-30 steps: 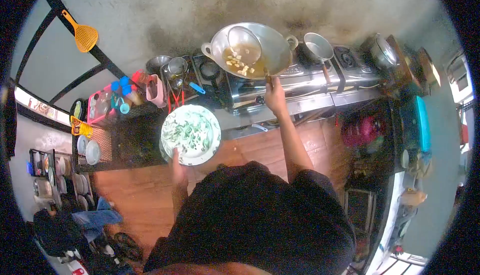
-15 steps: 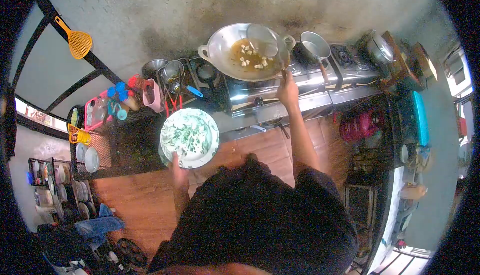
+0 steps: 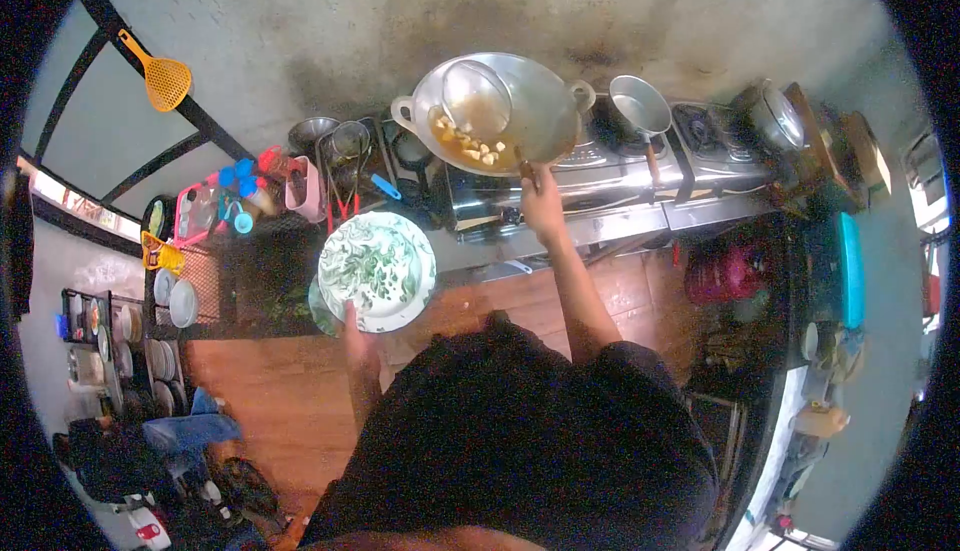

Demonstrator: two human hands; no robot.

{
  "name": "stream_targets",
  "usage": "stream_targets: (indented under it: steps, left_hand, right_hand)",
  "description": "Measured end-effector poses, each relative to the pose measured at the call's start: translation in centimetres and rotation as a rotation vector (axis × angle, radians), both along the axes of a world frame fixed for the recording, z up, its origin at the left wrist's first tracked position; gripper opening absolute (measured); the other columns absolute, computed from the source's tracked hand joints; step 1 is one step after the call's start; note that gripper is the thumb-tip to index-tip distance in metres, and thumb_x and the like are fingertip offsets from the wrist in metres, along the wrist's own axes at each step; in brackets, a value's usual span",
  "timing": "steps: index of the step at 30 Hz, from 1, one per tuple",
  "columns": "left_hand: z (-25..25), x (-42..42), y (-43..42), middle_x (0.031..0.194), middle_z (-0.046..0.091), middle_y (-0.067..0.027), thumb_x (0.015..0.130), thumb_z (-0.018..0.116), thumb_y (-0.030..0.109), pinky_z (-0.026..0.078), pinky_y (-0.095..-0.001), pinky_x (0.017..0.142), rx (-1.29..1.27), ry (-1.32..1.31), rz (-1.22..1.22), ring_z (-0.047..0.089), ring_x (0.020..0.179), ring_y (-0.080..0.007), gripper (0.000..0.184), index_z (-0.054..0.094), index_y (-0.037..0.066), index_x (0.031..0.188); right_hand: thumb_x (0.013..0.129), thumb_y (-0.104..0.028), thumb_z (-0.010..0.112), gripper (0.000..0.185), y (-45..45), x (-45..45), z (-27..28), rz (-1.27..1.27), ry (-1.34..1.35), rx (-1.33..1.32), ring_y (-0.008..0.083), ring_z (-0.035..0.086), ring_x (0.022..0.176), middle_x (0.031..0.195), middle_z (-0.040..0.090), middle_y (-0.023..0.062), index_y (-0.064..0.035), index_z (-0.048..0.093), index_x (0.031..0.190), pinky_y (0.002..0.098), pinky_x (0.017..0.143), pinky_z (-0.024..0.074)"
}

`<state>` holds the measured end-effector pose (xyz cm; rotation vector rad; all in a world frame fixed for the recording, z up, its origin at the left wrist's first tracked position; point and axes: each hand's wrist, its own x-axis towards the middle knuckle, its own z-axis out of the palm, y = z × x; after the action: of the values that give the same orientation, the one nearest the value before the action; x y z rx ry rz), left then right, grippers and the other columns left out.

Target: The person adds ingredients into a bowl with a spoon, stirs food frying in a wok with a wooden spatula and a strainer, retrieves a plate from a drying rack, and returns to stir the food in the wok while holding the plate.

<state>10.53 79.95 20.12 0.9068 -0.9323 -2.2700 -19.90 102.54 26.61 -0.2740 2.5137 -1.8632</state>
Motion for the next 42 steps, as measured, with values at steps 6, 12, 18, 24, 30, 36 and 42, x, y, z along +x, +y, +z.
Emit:
stream_targets:
  steps: [6, 12, 18, 24, 30, 36, 42]
  left_hand:
    - [-1.5, 0.1, -0.8, 0.134, 0.048, -0.0122, 0.095, 0.05, 0.038, 0.044, -0.0375, 0.093, 0.054, -0.021, -0.002, 0.05, 0.119, -0.0242, 0.059, 0.03, 0.007, 0.141]
    - [-1.4, -0.5, -1.0, 0.132, 0.049, -0.0123, 0.093, 0.055, 0.036, 0.049, -0.0387, 0.087, 0.076, 0.006, 0.053, 0.054, 0.115, -0.0245, 0.059, 0.028, 0.01, 0.14]
    - [-1.1, -0.5, -1.4, 0.131, 0.049, -0.0134, 0.094, 0.054, 0.035, 0.051, -0.0394, 0.086, 0.048, 0.035, 0.038, 0.056, 0.112, -0.0259, 0.058, 0.03, 0.007, 0.139]
    - [0.3, -0.6, -1.5, 0.131, 0.05, -0.0115, 0.095, 0.048, 0.04, 0.045, -0.0367, 0.095, 0.011, -0.016, 0.01, 0.052, 0.117, -0.0235, 0.058, 0.035, 0.003, 0.138]
    - [1.2, -0.7, -1.5, 0.133, 0.049, -0.0113, 0.096, 0.047, 0.041, 0.044, -0.0373, 0.095, -0.009, -0.032, 0.025, 0.051, 0.118, -0.0233, 0.058, 0.034, 0.003, 0.138]
    - [1.5, -0.7, -1.8, 0.135, 0.048, -0.0113, 0.095, 0.047, 0.041, 0.043, -0.038, 0.095, -0.005, -0.05, 0.01, 0.05, 0.12, -0.023, 0.059, 0.033, 0.004, 0.139]
    - [1.7, -0.5, -1.6, 0.136, 0.047, -0.0112, 0.096, 0.047, 0.042, 0.041, -0.0383, 0.098, -0.014, -0.077, 0.032, 0.049, 0.121, -0.0227, 0.06, 0.032, 0.004, 0.14]
  right_hand:
    - [0.088, -0.003, 0.05, 0.036, -1.1, 2.0, 1.2, 0.081, 0.107, 0.133, 0.0401, 0.059, 0.1, 0.108, 0.06, 0.024, -0.003, 0.047, 0.124, 0.041, 0.086, 0.0453]
    - [0.09, -0.01, 0.047, 0.039, 0.6, -0.2, 1.6, -0.113, 0.356, 0.351, 0.048, 0.057, 0.091, 0.1, 0.06, 0.0294, -0.0065, 0.045, 0.128, 0.0535, 0.074, 0.0449]
    - [0.089, -0.005, 0.047, 0.036, 0.8, -1.2, 2.9, -0.196, 0.306, 0.401, 0.0462, 0.057, 0.097, 0.104, 0.061, 0.0275, -0.0021, 0.045, 0.125, 0.05, 0.078, 0.0455]
    - [0.089, -0.007, 0.048, 0.036, -0.2, -1.1, 2.3, -0.226, 0.271, 0.42, 0.0479, 0.056, 0.095, 0.104, 0.06, 0.0283, -0.007, 0.043, 0.125, 0.0534, 0.077, 0.0449]
    - [0.088, -0.003, 0.048, 0.038, -2.1, 0.0, 0.8, -0.063, 0.309, 0.189, 0.0405, 0.06, 0.096, 0.105, 0.06, 0.0274, -0.0046, 0.045, 0.126, 0.0443, 0.082, 0.0465]
    - [0.091, -0.005, 0.05, 0.03, -3.7, 0.6, 0.7, 0.032, -0.151, -0.12, 0.019, 0.056, 0.096, 0.105, 0.061, 0.0113, -0.0022, 0.05, 0.121, 0.0302, 0.086, 0.0427]
    - [0.091, -0.007, 0.051, 0.03, -3.7, 1.8, 0.8, 0.046, -0.1, -0.153, 0.0192, 0.058, 0.086, 0.103, 0.062, 0.0109, -0.0029, 0.049, 0.121, 0.0311, 0.077, 0.0462]
